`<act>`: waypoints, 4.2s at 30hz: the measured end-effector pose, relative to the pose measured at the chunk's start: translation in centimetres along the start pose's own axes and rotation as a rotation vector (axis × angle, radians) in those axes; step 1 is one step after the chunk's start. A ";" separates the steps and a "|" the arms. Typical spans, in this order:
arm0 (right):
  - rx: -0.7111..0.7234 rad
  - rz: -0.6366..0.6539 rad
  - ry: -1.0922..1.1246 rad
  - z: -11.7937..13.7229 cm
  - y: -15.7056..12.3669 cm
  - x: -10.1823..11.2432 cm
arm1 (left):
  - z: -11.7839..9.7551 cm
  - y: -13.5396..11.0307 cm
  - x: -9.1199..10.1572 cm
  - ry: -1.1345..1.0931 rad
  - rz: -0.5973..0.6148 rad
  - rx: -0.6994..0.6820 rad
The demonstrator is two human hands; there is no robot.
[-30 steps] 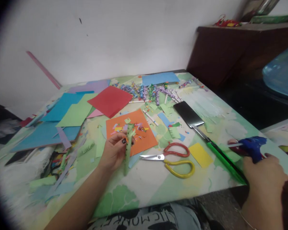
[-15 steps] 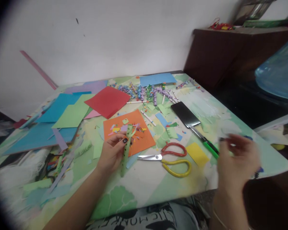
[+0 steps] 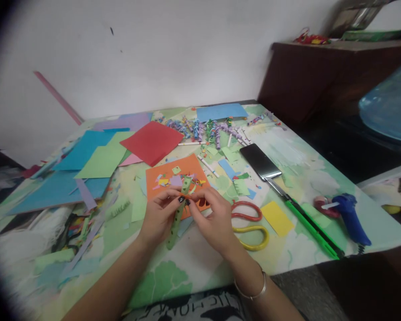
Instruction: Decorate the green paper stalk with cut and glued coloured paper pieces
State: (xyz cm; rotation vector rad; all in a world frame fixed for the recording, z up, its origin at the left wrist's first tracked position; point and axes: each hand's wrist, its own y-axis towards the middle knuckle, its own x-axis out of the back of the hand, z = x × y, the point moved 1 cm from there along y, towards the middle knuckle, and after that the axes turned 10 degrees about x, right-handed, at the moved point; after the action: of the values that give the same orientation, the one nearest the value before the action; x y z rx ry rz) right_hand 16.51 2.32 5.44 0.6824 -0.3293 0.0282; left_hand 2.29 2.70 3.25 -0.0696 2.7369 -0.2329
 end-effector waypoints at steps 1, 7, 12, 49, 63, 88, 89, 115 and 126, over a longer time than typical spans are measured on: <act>-0.011 -0.003 0.008 -0.1 0.0 0.0 | 0.0 0.0 0.0 0.002 0.005 0.007; -0.130 0.002 0.108 -0.5 -0.2 -0.1 | 0.1 0.0 -0.1 0.025 0.005 0.023; -0.197 -0.017 0.162 -0.8 -0.4 -0.3 | 0.3 0.0 0.1 0.056 0.034 -0.001; -0.397 -0.206 0.551 -0.8 -0.2 -1.2 | -0.6 -0.4 -0.8 0.164 0.005 -0.104; -0.544 -0.225 0.533 -2.1 1.0 -0.1 | -0.6 1.0 0.7 0.101 -0.091 -0.064; -0.516 0.387 0.700 -4.8 -1.3 -4.3 | -1.3 2.1 2.2 0.148 -0.200 -0.130; -0.523 0.392 0.714 -4.6 -1.3 -4.4 | -1.2 2.1 2.2 0.150 -0.198 -0.133; -0.505 0.046 0.740 -5.2 2.2 -0.3 | -1.4 3.8 5.1 0.241 -0.341 -0.133; -0.578 -0.175 0.482 -8.2 3.8 3.1 | 1.9 5.9 4.2 1.015 -0.141 -0.443</act>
State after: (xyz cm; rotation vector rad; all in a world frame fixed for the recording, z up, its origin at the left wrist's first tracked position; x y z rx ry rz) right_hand 21.36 10.17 2.79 0.1142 0.1880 -0.0671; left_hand -0.96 7.86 -1.03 -0.3479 3.7413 0.4370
